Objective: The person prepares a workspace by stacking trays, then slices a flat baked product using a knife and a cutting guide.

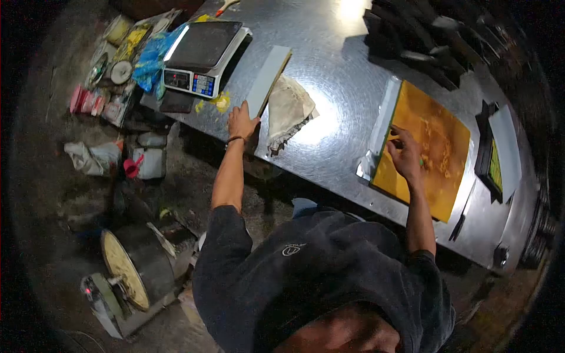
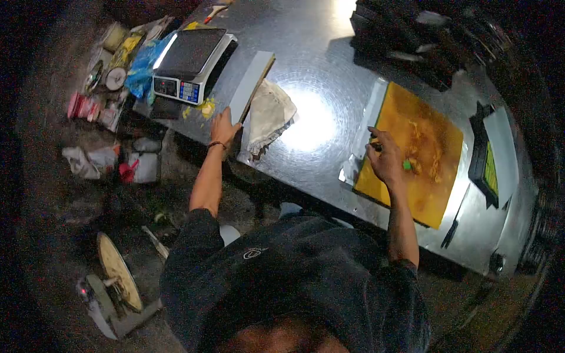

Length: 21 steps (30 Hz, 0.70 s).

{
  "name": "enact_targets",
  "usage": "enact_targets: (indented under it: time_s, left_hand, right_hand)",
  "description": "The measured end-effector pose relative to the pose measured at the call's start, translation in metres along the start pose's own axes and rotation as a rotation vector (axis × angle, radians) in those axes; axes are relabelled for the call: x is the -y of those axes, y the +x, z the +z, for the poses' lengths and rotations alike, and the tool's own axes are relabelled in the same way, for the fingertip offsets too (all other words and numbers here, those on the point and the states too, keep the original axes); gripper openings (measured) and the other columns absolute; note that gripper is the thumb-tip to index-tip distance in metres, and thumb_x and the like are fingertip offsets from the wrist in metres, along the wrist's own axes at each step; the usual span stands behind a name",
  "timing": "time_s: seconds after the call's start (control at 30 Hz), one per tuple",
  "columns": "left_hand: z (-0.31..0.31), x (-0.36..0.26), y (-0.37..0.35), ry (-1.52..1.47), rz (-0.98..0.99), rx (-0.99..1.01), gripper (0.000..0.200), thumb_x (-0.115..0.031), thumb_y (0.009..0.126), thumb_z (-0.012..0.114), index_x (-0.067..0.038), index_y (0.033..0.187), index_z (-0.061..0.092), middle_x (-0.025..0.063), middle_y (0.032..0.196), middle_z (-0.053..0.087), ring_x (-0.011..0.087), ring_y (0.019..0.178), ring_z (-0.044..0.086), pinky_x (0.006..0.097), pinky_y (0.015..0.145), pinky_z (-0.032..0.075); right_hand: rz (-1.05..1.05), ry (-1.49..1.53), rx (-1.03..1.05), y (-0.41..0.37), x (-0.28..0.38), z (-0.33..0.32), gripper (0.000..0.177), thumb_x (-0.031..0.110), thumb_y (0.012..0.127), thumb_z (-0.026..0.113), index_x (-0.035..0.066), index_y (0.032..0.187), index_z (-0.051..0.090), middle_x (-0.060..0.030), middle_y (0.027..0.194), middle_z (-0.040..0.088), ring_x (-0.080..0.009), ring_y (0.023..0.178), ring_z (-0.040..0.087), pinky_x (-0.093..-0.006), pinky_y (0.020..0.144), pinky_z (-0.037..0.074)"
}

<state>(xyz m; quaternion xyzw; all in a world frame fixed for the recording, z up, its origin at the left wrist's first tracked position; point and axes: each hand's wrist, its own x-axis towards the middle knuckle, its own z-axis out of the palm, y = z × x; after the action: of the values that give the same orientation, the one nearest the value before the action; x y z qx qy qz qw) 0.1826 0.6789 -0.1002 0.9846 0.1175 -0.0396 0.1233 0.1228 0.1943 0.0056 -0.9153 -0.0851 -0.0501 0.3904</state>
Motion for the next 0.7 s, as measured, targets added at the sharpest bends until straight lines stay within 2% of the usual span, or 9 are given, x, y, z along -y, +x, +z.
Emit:
enact_targets:
  time_s: [0.17,0.23,0.37,0.47,0.5,0.53,0.6,0.63,0.7]
  left_hand:
    - [0.004,-0.021,-0.022,-0.533,0.211,-0.168,0.084,-0.024,0.081,0.075,0.001,0.148,0.033,0.0243,0.126,0.058,0.0328,0.11,0.058,0.0447,0.097,0.046]
    - [-0.06,-0.11,-0.083,-1.054,0.03,0.196,0.08,-0.018,0.085,0.072,-0.001,0.151,0.029,0.0193,0.124,0.058,0.0252,0.106,0.06,0.0381,0.089,0.051]
    - [-0.025,-0.197,-0.128,-1.277,0.406,0.42,0.086,-0.028,0.087,0.074,-0.011,0.155,0.024,0.0166,0.13,0.054,0.0206,0.104,0.057,0.031,0.083,0.051]
    - [-0.028,-0.243,-0.151,-1.243,0.711,0.659,0.09,-0.033,0.087,0.073,-0.01,0.156,0.019,0.0189,0.152,0.038,0.0263,0.134,0.043,0.0342,0.104,0.041]
    - [-0.013,-0.239,-0.141,-1.053,0.836,0.469,0.088,-0.034,0.088,0.072,-0.009,0.155,0.022,0.0171,0.154,0.035,0.0288,0.141,0.034,0.0386,0.113,0.03]
    - [-0.022,-0.236,-0.136,-0.898,0.765,0.387,0.087,-0.031,0.085,0.074,-0.008,0.153,0.026,0.0161,0.154,0.036,0.0299,0.142,0.033,0.0394,0.117,0.024]
    - [-0.005,-0.206,-0.103,-0.601,0.614,0.101,0.087,-0.025,0.081,0.078,-0.007,0.151,0.031,0.0216,0.15,0.04,0.0357,0.138,0.038,0.0416,0.114,0.031]
    - [0.038,-0.155,-0.051,-0.211,0.744,-0.193,0.086,-0.03,0.081,0.077,-0.013,0.152,0.03,0.0242,0.148,0.04,0.0419,0.131,0.044,0.0457,0.108,0.038]
    - [0.019,-0.139,-0.061,0.19,0.262,-0.034,0.075,-0.036,0.082,0.075,-0.017,0.146,0.041,0.0242,0.137,0.049,0.0433,0.12,0.052,0.0494,0.098,0.045]
  right_hand:
    - [0.13,0.179,-0.086,-0.048,0.001,0.027,0.039,0.007,0.086,0.07,0.004,0.124,0.06,-0.0144,0.108,0.066,-0.024,0.09,0.067,-0.0365,0.078,0.057]
    - [0.178,0.255,0.009,-0.062,0.012,0.039,0.047,0.019,0.088,0.072,0.002,0.129,0.058,-0.0143,0.108,0.068,-0.0227,0.098,0.067,-0.0354,0.085,0.055]
    - [0.112,0.408,0.092,-0.075,0.043,0.062,0.093,0.038,0.08,0.079,0.009,0.152,0.028,-0.0215,0.133,0.054,-0.0301,0.118,0.058,-0.039,0.095,0.049]
    - [0.314,0.786,-0.048,-0.091,0.048,0.04,0.097,0.024,0.078,0.078,0.007,0.154,0.02,-0.0182,0.129,0.051,-0.0253,0.114,0.054,-0.0374,0.094,0.047]
    - [0.323,0.777,-0.092,-0.104,0.034,0.031,0.097,0.024,0.078,0.078,0.007,0.154,0.02,-0.0182,0.129,0.051,-0.0253,0.114,0.054,-0.0374,0.094,0.047]
    - [0.373,0.751,-0.227,-0.12,0.012,0.024,0.094,0.019,0.077,0.077,0.006,0.153,0.023,-0.0159,0.129,0.05,-0.024,0.113,0.053,-0.036,0.095,0.046]
    - [0.39,0.591,-0.534,-0.157,-0.033,0.006,0.083,0.013,0.074,0.076,0.003,0.146,0.035,-0.0157,0.132,0.052,-0.0237,0.117,0.053,-0.0349,0.099,0.044]
    - [0.361,0.454,-0.699,-0.177,-0.053,-0.013,0.075,0.013,0.072,0.077,0.001,0.139,0.045,-0.0177,0.135,0.054,-0.0248,0.124,0.053,-0.0352,0.103,0.042]
    - [0.458,0.283,-0.905,-0.227,-0.079,-0.057,0.074,0.012,0.073,0.078,-0.001,0.138,0.045,-0.019,0.141,0.049,-0.0273,0.13,0.047,-0.0364,0.109,0.037]
